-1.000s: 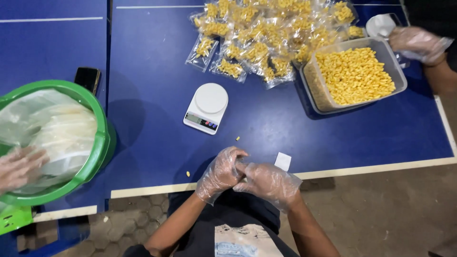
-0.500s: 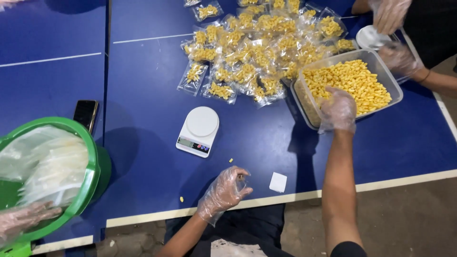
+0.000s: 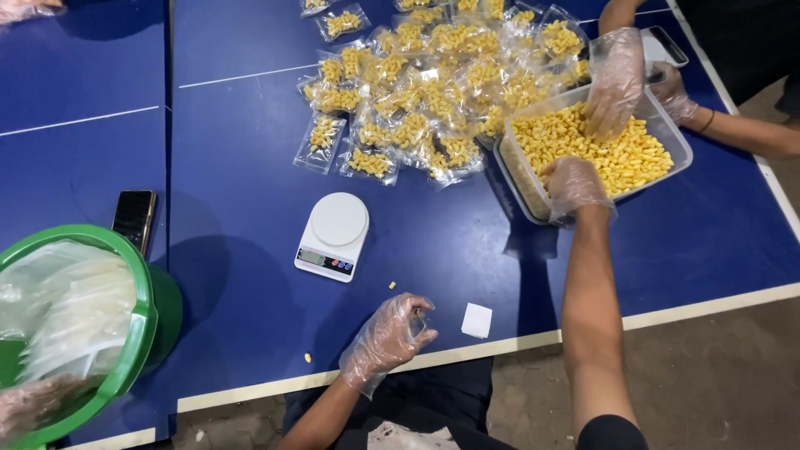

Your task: Manually weighing and packaging small yellow snack items into individual plastic bags at a workstation.

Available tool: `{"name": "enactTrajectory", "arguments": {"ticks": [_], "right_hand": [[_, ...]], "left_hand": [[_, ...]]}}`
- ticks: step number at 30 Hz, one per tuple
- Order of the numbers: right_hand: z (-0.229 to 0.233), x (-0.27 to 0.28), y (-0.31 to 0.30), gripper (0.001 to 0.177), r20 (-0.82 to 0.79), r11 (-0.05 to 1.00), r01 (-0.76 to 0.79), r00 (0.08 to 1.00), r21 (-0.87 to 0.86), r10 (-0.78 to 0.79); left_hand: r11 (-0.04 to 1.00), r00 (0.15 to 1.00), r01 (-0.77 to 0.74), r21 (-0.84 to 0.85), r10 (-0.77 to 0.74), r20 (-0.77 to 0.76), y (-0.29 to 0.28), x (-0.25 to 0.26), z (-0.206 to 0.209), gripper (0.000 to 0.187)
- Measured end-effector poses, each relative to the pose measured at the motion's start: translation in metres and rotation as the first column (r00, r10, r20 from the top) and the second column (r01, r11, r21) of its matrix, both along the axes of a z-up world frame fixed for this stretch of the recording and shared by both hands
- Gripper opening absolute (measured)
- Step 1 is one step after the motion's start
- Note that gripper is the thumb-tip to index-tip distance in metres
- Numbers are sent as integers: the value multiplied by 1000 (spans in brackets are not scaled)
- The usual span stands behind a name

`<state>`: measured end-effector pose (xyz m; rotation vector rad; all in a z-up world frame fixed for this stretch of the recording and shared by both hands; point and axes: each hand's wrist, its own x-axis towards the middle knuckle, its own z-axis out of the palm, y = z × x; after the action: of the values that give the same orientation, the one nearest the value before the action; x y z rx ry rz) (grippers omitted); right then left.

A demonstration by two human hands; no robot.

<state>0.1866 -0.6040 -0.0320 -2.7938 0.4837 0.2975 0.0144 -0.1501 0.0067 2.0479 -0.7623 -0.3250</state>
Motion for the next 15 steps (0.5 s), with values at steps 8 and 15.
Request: {"name": "enactTrajectory", "arguments": {"ticks": [8,15], "right_hand": [[18,-3,17,39,48,1000,11,999,11,-12],[-1,-6,0,28,84,896,227,957,381,-278]], "left_hand": [[1000,1000,-13,-21,14,1,4,-5,2,37],[998,999,-45,-43,45,-7,8,-8,2,37]]}}
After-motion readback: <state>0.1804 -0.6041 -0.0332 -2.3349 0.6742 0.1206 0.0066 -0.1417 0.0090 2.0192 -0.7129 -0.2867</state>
